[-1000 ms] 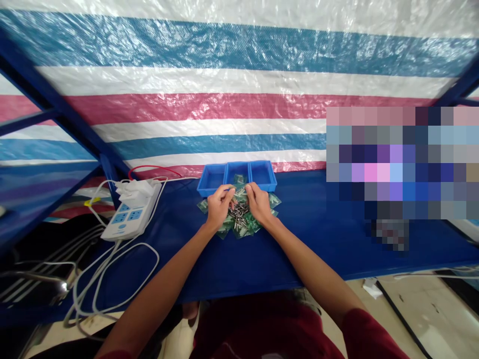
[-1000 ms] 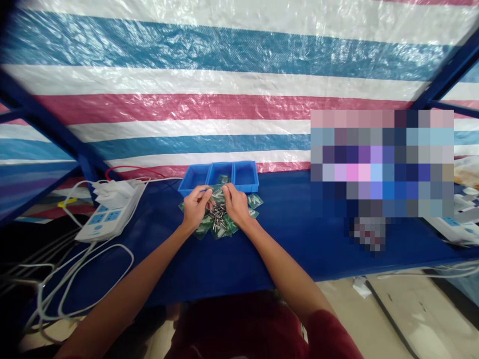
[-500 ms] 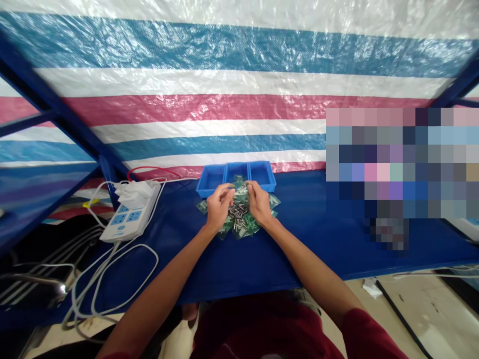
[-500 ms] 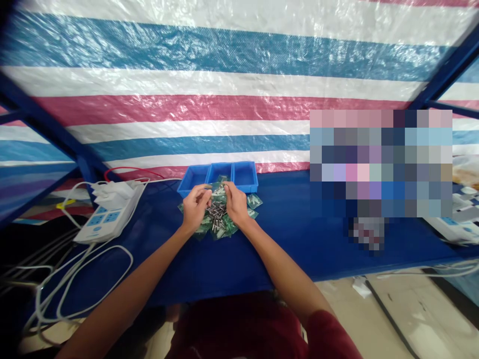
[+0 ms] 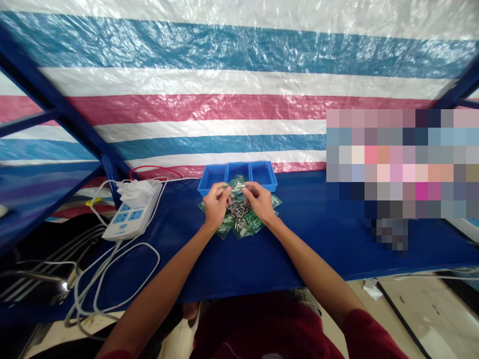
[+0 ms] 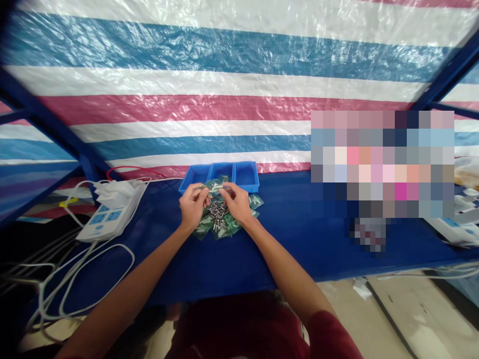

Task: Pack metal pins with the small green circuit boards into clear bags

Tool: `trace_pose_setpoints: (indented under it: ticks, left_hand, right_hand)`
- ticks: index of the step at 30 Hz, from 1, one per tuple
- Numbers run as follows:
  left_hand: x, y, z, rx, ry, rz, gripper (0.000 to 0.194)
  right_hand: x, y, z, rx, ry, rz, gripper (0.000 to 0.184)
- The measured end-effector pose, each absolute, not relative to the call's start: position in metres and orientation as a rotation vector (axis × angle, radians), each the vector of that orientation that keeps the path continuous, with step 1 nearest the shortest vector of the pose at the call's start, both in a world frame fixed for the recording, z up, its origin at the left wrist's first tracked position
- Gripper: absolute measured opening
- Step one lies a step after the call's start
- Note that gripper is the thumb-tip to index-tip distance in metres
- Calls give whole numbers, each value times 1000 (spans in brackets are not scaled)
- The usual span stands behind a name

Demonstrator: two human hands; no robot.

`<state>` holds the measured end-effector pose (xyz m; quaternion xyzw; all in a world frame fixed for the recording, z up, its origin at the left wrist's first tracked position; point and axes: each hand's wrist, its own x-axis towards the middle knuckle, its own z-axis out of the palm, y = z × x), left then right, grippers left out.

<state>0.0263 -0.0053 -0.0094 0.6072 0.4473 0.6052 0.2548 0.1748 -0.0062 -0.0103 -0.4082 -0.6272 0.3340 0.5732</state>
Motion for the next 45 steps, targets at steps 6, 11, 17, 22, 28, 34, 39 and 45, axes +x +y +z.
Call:
trace_pose_setpoints:
  ticks: [6, 11, 17, 22, 28, 34, 39, 45]
  left_hand:
    - [16, -2, -2, 2015, 1349, 1530, 17]
    - [11, 1, 1, 2130, 1231, 1464, 20]
    - [15, 2, -5, 1851, 1257, 1638, 21]
    - [17, 1, -7, 1694, 1276, 1659, 23]
    - [20, -4, -5, 1799, 1286, 1639, 27]
    - [19, -6, 1, 1808, 1330, 1698, 26]
    - [19, -7, 0, 1832, 1313, 1684, 25]
    - [20, -6, -6, 1685, 1298, 1751, 24]
  right_hand:
    - [180, -3, -9, -985, -1484, 648, 23]
    - [182, -7, -3, -952, -1684, 421, 25]
    - [180, -7, -5, -978, -1704, 418, 29]
    - [178, -6, -10, -1098, -1737, 408, 29]
    - [179, -5, -12, -1131, -1712, 303, 29]
    - [178, -7, -9, -1055, -1734, 200, 31]
    - [180, -10, -7, -1029, -1704, 217, 32]
    - [179, -10, -5, -999, -1725, 453, 32]
